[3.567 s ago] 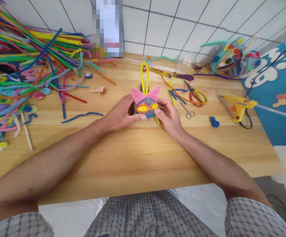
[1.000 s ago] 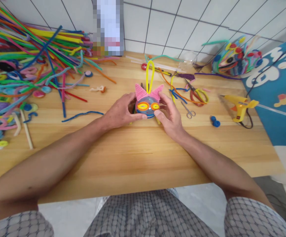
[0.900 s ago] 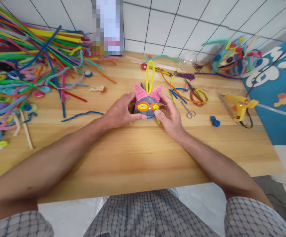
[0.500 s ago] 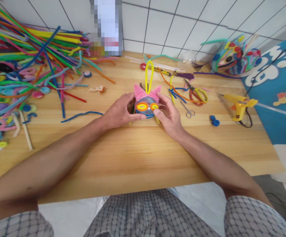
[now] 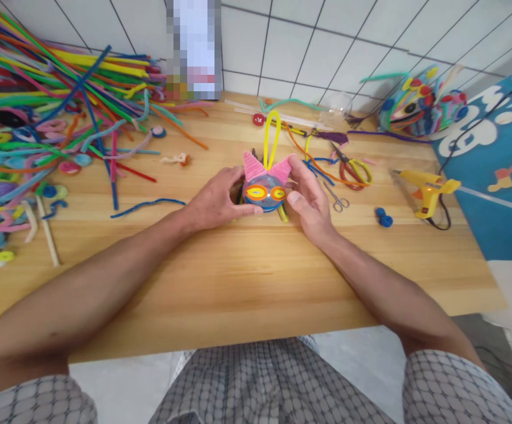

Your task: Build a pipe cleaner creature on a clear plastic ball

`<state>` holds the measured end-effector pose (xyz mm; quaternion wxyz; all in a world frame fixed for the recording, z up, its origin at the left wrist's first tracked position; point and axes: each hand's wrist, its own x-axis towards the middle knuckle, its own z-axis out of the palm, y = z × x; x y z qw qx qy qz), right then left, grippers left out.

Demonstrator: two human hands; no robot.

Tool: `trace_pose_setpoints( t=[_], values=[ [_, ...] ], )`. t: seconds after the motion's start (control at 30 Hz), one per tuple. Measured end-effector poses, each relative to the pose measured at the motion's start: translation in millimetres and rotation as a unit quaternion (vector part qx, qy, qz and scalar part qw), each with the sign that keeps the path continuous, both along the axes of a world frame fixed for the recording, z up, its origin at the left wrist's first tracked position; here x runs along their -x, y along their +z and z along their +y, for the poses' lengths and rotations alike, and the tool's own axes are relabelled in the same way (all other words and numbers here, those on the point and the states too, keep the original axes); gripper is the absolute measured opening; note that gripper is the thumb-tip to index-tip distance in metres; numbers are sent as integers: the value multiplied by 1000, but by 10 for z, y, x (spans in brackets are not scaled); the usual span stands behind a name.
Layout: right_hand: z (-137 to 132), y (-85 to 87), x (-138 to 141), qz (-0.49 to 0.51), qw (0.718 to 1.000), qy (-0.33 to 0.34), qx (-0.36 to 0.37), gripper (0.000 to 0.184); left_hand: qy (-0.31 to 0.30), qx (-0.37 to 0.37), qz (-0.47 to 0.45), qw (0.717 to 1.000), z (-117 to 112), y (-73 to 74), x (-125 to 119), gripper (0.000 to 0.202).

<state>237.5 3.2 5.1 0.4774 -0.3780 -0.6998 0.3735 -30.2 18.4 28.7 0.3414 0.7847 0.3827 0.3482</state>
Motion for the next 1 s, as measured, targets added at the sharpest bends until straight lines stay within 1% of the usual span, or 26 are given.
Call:
trace_pose_setpoints(
  t=[0.27,0.5,0.77,0.9,1.0],
  values=[
    [74,-69,-25,-5,999,-9,31,89,1,-4,1,1000,9,-25,16,74],
    [69,-71,-29,3,999,-11,30,84,8,-11,13,1000,16,-23,22,73],
    [59,-66,-21,-1,999,-10,40,90,3,-16,19,1000,30,-47,33,70],
    [22,-40,13,23,999,6,32,90,5,-16,22,1000,33,-49,32,73],
    [-9,-18,42,31,999,12,28,91,10,-13,12,1000,37,-63,27,70]
  ],
)
